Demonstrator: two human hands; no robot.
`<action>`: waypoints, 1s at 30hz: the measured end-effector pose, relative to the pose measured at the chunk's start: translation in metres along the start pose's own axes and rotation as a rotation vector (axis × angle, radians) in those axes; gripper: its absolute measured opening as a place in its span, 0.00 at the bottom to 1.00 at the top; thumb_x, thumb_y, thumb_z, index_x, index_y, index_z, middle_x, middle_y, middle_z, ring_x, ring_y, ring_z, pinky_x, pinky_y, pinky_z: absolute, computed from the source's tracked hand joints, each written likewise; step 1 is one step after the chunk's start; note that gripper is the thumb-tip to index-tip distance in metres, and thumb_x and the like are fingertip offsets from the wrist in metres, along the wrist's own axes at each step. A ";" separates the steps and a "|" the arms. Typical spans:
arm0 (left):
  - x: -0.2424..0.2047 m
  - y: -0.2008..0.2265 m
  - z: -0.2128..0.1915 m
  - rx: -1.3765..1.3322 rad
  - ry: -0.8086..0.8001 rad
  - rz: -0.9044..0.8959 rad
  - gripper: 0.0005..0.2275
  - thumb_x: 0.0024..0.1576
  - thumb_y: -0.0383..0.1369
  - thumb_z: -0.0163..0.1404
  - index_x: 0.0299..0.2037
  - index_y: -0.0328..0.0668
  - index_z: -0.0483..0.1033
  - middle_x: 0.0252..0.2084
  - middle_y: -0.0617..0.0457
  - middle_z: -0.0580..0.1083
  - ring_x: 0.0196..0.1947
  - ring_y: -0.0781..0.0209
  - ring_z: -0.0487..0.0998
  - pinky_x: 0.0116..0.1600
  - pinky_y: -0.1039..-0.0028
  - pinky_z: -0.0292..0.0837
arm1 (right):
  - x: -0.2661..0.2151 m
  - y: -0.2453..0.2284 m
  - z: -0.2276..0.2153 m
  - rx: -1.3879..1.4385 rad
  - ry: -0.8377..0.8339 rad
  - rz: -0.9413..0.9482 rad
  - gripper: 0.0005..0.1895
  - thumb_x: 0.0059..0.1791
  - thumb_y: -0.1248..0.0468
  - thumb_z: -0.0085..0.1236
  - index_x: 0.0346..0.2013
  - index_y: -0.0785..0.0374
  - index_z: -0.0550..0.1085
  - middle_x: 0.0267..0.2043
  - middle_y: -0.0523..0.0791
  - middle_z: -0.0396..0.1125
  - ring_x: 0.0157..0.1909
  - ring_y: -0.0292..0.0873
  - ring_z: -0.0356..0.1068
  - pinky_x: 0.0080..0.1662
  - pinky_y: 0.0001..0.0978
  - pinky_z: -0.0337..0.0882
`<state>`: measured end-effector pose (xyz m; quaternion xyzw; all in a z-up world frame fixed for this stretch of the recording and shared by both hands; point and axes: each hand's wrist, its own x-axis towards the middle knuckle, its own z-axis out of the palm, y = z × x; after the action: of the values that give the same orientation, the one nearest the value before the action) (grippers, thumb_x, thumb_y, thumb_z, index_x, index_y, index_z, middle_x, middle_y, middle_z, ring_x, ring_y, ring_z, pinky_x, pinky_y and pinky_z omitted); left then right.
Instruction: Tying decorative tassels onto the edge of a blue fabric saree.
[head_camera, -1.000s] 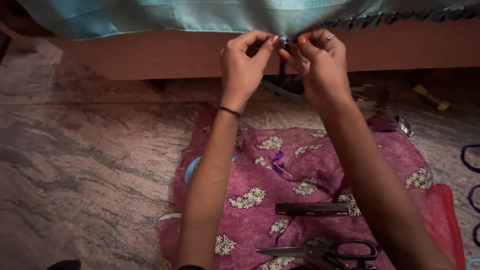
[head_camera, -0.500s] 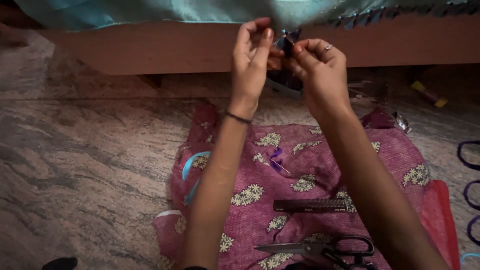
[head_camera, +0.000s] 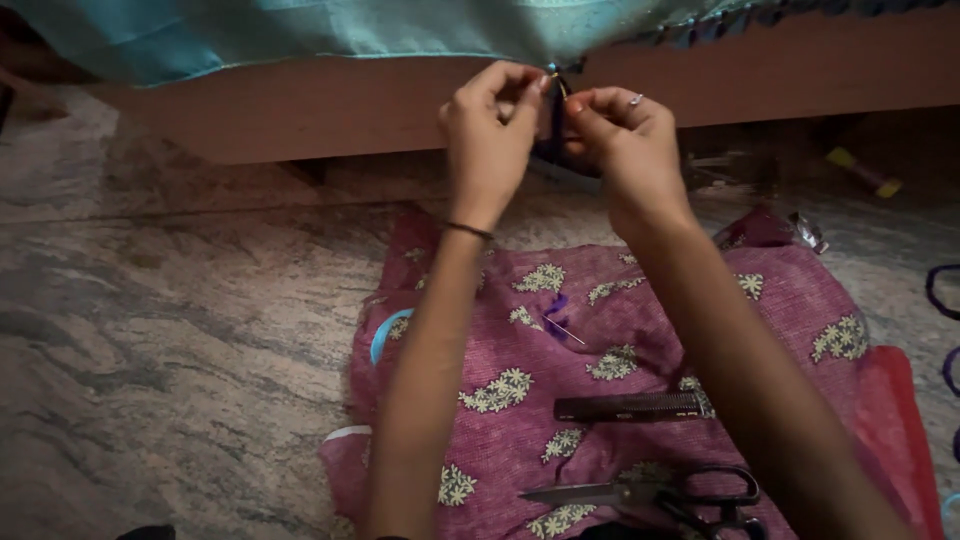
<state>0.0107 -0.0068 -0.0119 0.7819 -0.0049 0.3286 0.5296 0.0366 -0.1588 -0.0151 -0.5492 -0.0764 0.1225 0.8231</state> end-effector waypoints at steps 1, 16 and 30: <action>0.001 0.004 -0.001 0.075 0.012 -0.031 0.04 0.60 0.29 0.57 0.40 0.37 0.82 0.28 0.59 0.80 0.23 0.77 0.74 0.29 0.80 0.69 | -0.002 -0.001 0.001 -0.082 -0.003 -0.005 0.04 0.53 0.67 0.58 0.40 0.64 0.78 0.36 0.40 0.74 0.36 0.32 0.71 0.41 0.23 0.74; 0.002 -0.017 -0.020 -0.195 -0.170 -0.190 0.05 0.62 0.29 0.59 0.38 0.35 0.85 0.31 0.61 0.78 0.29 0.77 0.72 0.34 0.83 0.65 | -0.060 0.044 -0.057 -1.002 -0.613 -0.264 0.04 0.46 0.69 0.62 0.35 0.64 0.80 0.34 0.46 0.75 0.35 0.41 0.76 0.39 0.34 0.75; 0.022 -0.003 -0.016 -0.686 -0.212 -0.491 0.05 0.63 0.31 0.50 0.41 0.38 0.77 0.37 0.47 0.81 0.30 0.64 0.82 0.33 0.75 0.78 | -0.284 0.117 -0.209 -1.824 -1.641 0.370 0.12 0.49 0.57 0.57 0.41 0.62 0.77 0.44 0.52 0.72 0.46 0.57 0.73 0.42 0.55 0.74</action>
<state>0.0210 0.0151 0.0001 0.5679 0.0179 0.0900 0.8180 -0.1949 -0.3822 -0.2007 -0.6845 -0.5474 0.4464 -0.1803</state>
